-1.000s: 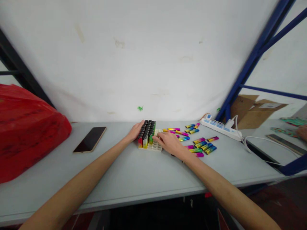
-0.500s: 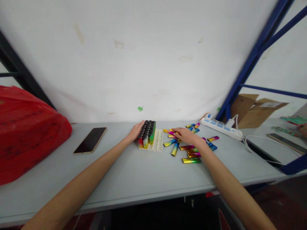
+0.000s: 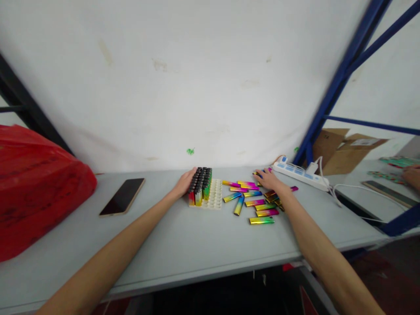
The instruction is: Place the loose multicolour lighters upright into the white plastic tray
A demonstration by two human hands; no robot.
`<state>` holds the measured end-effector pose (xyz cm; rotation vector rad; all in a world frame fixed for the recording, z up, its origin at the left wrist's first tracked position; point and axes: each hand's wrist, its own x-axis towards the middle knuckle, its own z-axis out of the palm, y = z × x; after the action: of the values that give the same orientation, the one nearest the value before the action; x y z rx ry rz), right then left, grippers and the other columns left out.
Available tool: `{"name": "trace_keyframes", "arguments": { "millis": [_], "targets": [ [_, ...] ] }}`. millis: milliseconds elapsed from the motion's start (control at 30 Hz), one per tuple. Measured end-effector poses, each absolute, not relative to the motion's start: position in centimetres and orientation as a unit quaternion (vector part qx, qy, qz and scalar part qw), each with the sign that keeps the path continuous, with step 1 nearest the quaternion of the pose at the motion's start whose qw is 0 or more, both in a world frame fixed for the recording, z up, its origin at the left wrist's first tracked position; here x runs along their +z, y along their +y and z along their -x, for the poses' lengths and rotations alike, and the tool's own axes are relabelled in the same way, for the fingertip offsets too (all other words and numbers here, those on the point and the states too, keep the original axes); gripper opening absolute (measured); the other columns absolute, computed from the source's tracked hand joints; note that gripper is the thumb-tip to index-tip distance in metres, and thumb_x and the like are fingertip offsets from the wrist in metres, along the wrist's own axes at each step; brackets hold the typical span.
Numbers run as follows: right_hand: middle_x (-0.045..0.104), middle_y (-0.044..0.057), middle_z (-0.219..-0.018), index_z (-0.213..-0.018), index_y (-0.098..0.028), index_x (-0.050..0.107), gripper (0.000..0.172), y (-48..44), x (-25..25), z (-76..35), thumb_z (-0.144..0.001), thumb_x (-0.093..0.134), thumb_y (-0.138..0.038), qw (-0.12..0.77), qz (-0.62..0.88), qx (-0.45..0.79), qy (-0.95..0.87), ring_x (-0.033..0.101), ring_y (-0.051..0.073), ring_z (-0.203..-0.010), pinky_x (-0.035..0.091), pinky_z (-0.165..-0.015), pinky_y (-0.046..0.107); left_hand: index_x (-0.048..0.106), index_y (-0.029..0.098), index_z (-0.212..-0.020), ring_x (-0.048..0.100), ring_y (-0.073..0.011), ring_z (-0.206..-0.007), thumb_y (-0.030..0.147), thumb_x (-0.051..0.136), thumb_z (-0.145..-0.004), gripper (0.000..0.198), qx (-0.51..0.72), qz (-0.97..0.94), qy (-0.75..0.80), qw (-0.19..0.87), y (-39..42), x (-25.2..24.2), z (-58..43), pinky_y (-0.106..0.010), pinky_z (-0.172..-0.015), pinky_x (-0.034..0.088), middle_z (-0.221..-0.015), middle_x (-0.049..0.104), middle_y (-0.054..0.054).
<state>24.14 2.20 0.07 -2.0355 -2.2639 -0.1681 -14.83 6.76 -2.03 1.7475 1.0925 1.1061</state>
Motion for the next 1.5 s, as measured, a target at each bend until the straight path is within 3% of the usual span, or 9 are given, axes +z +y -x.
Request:
{"name": "trace_keyframes", "arguments": {
  "millis": [133,267,533,633,767,900,1100,1300,1500],
  "targets": [
    [0.066,0.019,-0.132,-0.131,-0.012,0.067,0.043,1.8,1.0,-23.6,-0.103,0.041,-0.032,0.032,0.68,-0.015,-0.732,0.062,0.029,-0.121,0.044,-0.101,0.035,0.074,0.014,-0.099,0.066,-0.0312,-0.105,0.086,0.042,-0.08,0.081,0.437,-0.689,0.426,0.39,6.5,-1.8,14.7,-0.041,-0.1,0.046,-0.103,0.078,-0.011],
    [0.071,0.014,-0.124,-0.119,-0.017,0.075,0.038,0.6,2.1,-22.9,-0.1,0.047,-0.033,0.03,0.678,0.011,-0.735,0.068,0.027,-0.113,0.048,-0.095,0.03,0.074,0.014,-0.096,0.066,-0.0313,-0.103,0.086,0.043,-0.079,0.08,0.441,-0.687,0.431,0.385,6.1,-1.3,14.6,-0.041,-0.1,0.046,-0.102,0.078,-0.011],
    [0.071,0.019,-0.122,-0.119,-0.01,0.074,0.043,-1.0,5.7,-24.8,-0.102,0.041,-0.031,0.082,0.717,-0.032,-0.691,0.068,0.031,-0.113,0.048,-0.095,0.036,0.074,0.013,-0.1,0.065,-0.0316,-0.105,0.084,0.042,-0.082,0.08,0.438,-0.688,0.43,0.387,6.4,-1.6,14.8,-0.041,-0.101,0.046,-0.105,0.077,-0.011],
    [0.075,0.014,-0.114,-0.113,-0.014,0.075,0.035,-2.8,6.9,-26.2,-0.098,0.049,-0.033,0.137,0.692,-0.029,-0.708,0.071,0.027,-0.104,0.05,-0.091,0.033,0.074,0.013,-0.101,0.065,-0.031,-0.105,0.084,0.043,-0.082,0.08,0.44,-0.694,0.422,0.382,6.4,-1.6,14.8,-0.04,-0.102,0.045,-0.105,0.077,-0.01],
    [0.077,0.008,-0.1,-0.104,-0.019,0.075,0.026,-6.3,6.9,-27.5,-0.091,0.057,-0.034,0.146,0.594,0.085,-0.787,0.072,0.022,-0.091,0.054,-0.083,0.032,0.074,0.012,-0.1,0.065,-0.0314,-0.103,0.086,0.041,-0.081,0.084,0.436,-0.699,0.427,0.372,6.1,-1.3,14.6,-0.041,-0.101,0.045,-0.102,0.078,-0.011],
    [0.075,0.009,-0.1,-0.098,-0.019,0.075,0.026,-9.7,6.0,-28.3,-0.09,0.058,-0.036,0.128,0.547,0.099,-0.821,0.071,0.025,-0.092,0.053,-0.087,0.037,0.074,0.011,-0.098,0.065,-0.0316,-0.102,0.089,0.039,-0.079,0.087,0.435,-0.695,0.432,0.377,6.0,-1.2,14.6,-0.041,-0.099,0.046,-0.098,0.078,-0.011],
    [0.071,0.008,-0.105,-0.101,-0.022,0.074,0.026,-14.6,4.7,-26.4,-0.094,0.06,-0.044,0.173,0.503,0.104,-0.84,0.067,0.024,-0.097,0.052,-0.09,0.038,0.073,0.011,-0.098,0.065,-0.031,-0.1,0.087,0.042,-0.079,0.084,0.437,-0.689,0.426,0.389,6.4,-1.4,14.6,-0.041,-0.098,0.047,-0.096,0.077,-0.011],
    [0.064,0.01,-0.117,-0.122,-0.027,0.068,0.029,-15.8,1.6,-23.5,-0.095,0.06,-0.035,0.162,0.489,0.072,-0.854,0.063,0.024,-0.107,0.052,-0.097,0.04,0.074,0.011,-0.095,0.064,-0.0313,-0.101,0.089,0.041,-0.078,0.086,0.438,-0.699,0.433,0.363,6.1,-1.1,14.6,-0.041,-0.098,0.046,-0.098,0.077,-0.011],
    [0.065,0.011,-0.117,-0.117,-0.024,0.068,0.024,-14.8,1.7,-22.8,-0.098,0.055,-0.032,0.191,0.465,0.052,-0.863,0.061,0.026,-0.111,0.049,-0.099,0.043,0.074,0.012,-0.093,0.064,-0.0314,-0.099,0.09,0.041,-0.077,0.087,0.442,-0.693,0.436,0.366,6.0,-1.2,14.5,-0.041,-0.098,0.046,-0.096,0.077,-0.011]
  ]
}}
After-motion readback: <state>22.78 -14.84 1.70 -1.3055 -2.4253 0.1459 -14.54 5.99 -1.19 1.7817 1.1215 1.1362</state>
